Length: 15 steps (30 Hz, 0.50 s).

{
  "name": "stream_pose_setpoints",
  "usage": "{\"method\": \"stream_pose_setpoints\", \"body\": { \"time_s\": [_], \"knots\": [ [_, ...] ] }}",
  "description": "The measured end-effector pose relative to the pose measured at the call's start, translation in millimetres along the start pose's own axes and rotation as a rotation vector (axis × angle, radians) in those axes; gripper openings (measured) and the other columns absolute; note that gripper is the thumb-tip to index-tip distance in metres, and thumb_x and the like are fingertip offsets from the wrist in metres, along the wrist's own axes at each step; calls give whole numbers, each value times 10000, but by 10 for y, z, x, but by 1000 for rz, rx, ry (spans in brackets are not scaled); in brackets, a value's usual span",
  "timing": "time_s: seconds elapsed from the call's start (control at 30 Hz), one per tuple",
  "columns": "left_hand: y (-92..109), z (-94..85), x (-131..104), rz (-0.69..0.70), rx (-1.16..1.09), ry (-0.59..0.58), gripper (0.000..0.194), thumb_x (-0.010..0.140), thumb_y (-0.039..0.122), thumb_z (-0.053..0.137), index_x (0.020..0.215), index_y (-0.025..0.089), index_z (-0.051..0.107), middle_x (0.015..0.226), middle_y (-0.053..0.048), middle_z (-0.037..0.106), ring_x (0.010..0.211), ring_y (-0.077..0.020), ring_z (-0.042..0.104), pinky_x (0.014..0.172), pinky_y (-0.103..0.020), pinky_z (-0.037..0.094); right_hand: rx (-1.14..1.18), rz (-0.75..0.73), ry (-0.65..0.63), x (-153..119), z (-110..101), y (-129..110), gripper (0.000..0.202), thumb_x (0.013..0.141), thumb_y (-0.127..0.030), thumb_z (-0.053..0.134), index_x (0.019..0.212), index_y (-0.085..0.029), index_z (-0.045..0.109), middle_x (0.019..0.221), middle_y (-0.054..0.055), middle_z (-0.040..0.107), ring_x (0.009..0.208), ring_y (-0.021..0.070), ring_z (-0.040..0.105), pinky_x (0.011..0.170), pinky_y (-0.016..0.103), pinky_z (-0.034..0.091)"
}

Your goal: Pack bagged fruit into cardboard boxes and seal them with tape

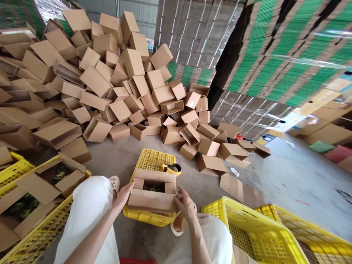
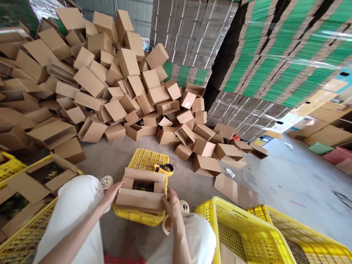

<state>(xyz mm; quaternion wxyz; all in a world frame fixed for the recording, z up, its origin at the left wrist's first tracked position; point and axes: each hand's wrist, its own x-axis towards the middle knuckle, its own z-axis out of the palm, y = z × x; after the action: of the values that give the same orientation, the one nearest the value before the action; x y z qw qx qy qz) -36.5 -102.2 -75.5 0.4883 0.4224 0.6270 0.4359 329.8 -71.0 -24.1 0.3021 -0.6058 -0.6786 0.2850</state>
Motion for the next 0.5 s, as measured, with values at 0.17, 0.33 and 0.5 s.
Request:
{"method": "stream_pose_setpoints", "body": {
  "time_s": [0.17,0.33,0.5],
  "knots": [
    [-16,25,26,1,50,9,606,795,446,670,1339,187,735,1497,-124,684,1461,-335,562,1254,-421,393,14,-70,63,254,279,41,859,674,-208,550,1533,-208,562,1035,46,745,820,219,683,857,403,609],
    [-68,10,25,-6,65,5,664,795,473,636,1381,168,706,1517,-133,666,1417,-328,593,1199,-404,439,170,44,-111,317,216,-20,961,663,-208,554,1615,-210,425,766,-61,693,731,196,664,783,333,561],
    [-112,23,58,3,16,-9,645,764,467,646,1331,167,714,1446,-136,715,1341,-327,644,1121,-390,499,291,165,-67,274,89,-116,555,844,-508,602,1276,-167,678,729,-7,700,718,217,669,652,303,518]
  ]
}}
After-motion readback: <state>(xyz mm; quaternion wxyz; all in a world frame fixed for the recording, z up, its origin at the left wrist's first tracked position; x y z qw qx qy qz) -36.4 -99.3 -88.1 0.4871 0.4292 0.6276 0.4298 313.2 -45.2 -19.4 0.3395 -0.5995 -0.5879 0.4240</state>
